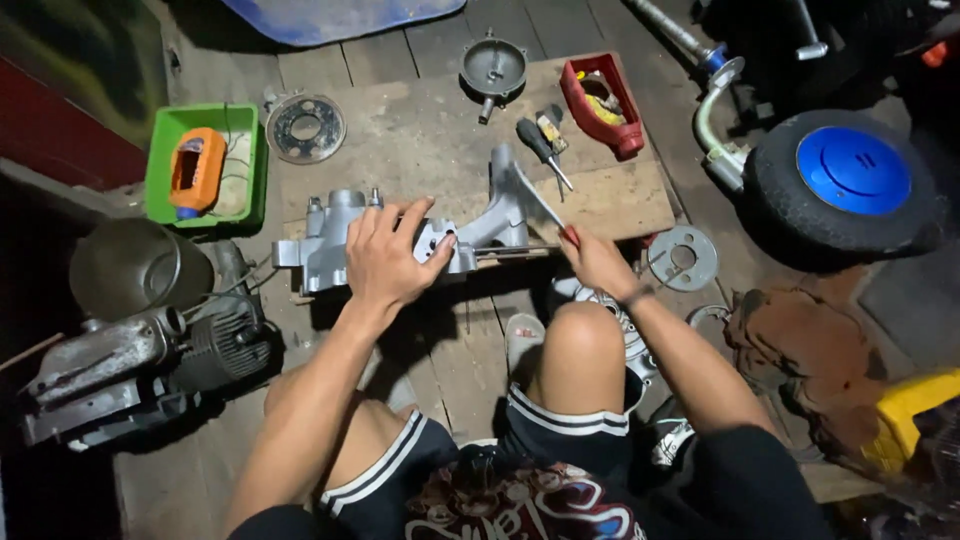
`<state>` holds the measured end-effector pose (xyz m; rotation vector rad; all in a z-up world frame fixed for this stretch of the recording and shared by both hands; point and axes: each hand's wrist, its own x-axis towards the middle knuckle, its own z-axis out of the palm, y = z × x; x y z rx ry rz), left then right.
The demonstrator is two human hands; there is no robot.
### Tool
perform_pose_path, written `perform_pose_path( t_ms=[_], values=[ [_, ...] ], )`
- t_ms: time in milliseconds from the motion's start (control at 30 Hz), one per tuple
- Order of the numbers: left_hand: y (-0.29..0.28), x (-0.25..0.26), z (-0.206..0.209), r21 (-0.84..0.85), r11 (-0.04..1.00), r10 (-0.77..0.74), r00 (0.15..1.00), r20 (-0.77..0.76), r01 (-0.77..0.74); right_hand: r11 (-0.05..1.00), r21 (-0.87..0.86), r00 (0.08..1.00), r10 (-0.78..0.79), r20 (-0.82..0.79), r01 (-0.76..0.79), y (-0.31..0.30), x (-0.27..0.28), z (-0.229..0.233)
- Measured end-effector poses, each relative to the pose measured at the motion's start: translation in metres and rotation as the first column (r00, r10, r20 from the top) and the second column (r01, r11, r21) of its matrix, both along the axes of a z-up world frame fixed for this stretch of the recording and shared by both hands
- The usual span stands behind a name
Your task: The person sits on the floor and scrubs a metallic engine part with a wire brush. They rotate the part to clean different sides and surfaces, then place the brush down and continue handling the part with their hands.
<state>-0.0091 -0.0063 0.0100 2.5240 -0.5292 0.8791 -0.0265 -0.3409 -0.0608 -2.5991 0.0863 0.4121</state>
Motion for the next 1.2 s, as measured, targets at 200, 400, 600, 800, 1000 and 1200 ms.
perform_pose_path(
  t_ms=[200,400,600,800,1000,1200],
  values=[
    [0.004,0.006,-0.005,0.024,1.000,-0.009,1.000,0.024,0.008,0.999,-0.002,0.996,0.033,0.085,-0.033,-0.001,0.071,-0.024],
    [0.003,0.004,0.003,-0.001,1.000,-0.022,1.000,0.022,0.022,0.998,0.053,0.999,0.033,0.037,-0.035,-0.001,-0.009,0.010],
    [0.002,0.002,-0.006,0.019,0.999,-0.037,0.998,0.055,0.036,0.999,0.053,1.000,-0.009,0.026,0.008,-0.002,-0.040,-0.001],
    [0.006,0.001,-0.010,0.044,0.997,-0.066,0.997,0.042,0.064,0.997,0.026,0.993,-0.073,0.095,0.071,0.007,0.064,-0.032],
    [0.003,-0.010,0.006,0.039,0.997,-0.064,0.997,0.052,0.062,0.970,0.224,0.873,-0.190,0.449,0.096,-0.025,0.119,-0.015],
    [0.003,-0.033,0.011,0.138,0.983,-0.108,0.989,-0.101,0.122,0.454,0.891,0.748,-0.597,0.290,0.016,0.001,0.087,0.131]
  ],
)
